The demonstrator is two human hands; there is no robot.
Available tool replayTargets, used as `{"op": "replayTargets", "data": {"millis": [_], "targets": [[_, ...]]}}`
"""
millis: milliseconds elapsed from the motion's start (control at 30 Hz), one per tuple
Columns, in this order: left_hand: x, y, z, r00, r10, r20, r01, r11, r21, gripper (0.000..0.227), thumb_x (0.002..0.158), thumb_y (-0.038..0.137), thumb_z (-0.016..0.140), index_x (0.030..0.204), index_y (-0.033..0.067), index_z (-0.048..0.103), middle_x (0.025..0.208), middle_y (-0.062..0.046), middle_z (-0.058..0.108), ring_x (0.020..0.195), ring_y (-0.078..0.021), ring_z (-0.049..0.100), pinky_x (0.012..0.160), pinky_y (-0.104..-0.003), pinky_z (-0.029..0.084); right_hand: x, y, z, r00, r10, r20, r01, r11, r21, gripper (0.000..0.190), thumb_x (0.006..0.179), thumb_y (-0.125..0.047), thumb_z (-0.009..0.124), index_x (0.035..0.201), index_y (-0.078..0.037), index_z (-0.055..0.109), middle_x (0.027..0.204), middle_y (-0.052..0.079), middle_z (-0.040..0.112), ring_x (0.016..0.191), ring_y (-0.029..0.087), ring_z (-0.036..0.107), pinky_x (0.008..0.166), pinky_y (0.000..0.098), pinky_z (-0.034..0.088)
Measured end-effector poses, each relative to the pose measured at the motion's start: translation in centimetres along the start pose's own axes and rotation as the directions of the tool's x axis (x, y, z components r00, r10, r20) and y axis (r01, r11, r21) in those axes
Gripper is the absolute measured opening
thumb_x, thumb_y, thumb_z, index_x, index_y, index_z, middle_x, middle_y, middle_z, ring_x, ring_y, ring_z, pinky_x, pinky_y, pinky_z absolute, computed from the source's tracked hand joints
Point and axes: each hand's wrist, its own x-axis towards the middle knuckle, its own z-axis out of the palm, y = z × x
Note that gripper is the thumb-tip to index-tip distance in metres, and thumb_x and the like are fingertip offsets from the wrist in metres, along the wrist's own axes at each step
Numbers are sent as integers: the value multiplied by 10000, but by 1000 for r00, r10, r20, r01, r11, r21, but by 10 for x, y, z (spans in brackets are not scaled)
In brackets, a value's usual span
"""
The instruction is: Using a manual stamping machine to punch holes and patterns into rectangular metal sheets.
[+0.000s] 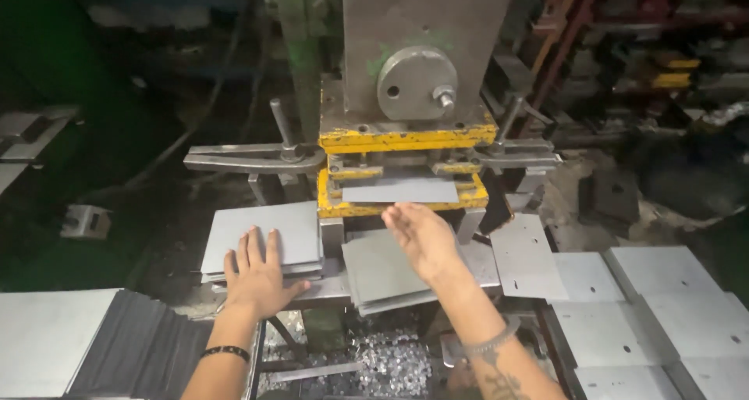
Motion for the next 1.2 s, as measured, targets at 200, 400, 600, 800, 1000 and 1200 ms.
{"op": "replayTargets", "data": {"millis": [200,400,600,800,1000,1200], "targets": [[-2,-2,2,1000,-10,7,10,1000,0,1271,764,720,739,1619,98,33,1684,-242,-38,1567,-383,-32,1231,-562,34,20,-3,1,998,10,-60,-28,950,-311,168,999,-205,588,1057,-58,648,825,44,654,682,152,626,599,300,520],[-6,2,-4,999,-19,35,19,1000,5,1275,766,727,739,1620,98,32,1686,-244,-39,1571,-387,-44,1235,-565,28,68,-17,17,981,36,-192,-120,887,-446,112,972,-177,622,1004,-81,671,713,-4,587,564,97,490,460,281,395],[3,0,2,1000,-1,-4,1,1000,3,1277,763,746,719,1617,93,30,1675,-251,-33,1563,-395,-32,1228,-569,34,56,-25,24,975,-48,-219,-59,889,-454,103,951,-147,628,960,-67,693,686,1,589,539,97,480,442,282,367],[2,-2,3,1000,3,-24,-3,1000,2,1264,762,743,719,1611,91,48,1673,-258,-23,1560,-401,-18,1225,-577,42,53,-17,23,966,-139,-218,21,881,-472,152,966,-195,630,962,-53,686,671,28,608,493,99,471,418,280,359],[3,-3,7,999,8,-31,-8,1000,-1,1264,757,741,721,1611,96,48,1673,-254,-12,1561,-402,-9,1227,-573,44,44,-15,24,958,-171,-232,34,867,-497,192,980,-233,623,937,-56,684,625,34,635,441,105,469,399,270,347],[3,-3,8,1000,10,-26,-10,1000,15,1259,770,739,713,1612,91,38,1670,-261,-13,1557,-408,-9,1226,-572,42,41,-16,23,965,-169,-199,51,869,-491,194,985,-238,618,930,-68,693,631,33,651,446,96,492,407,260,358]]}}
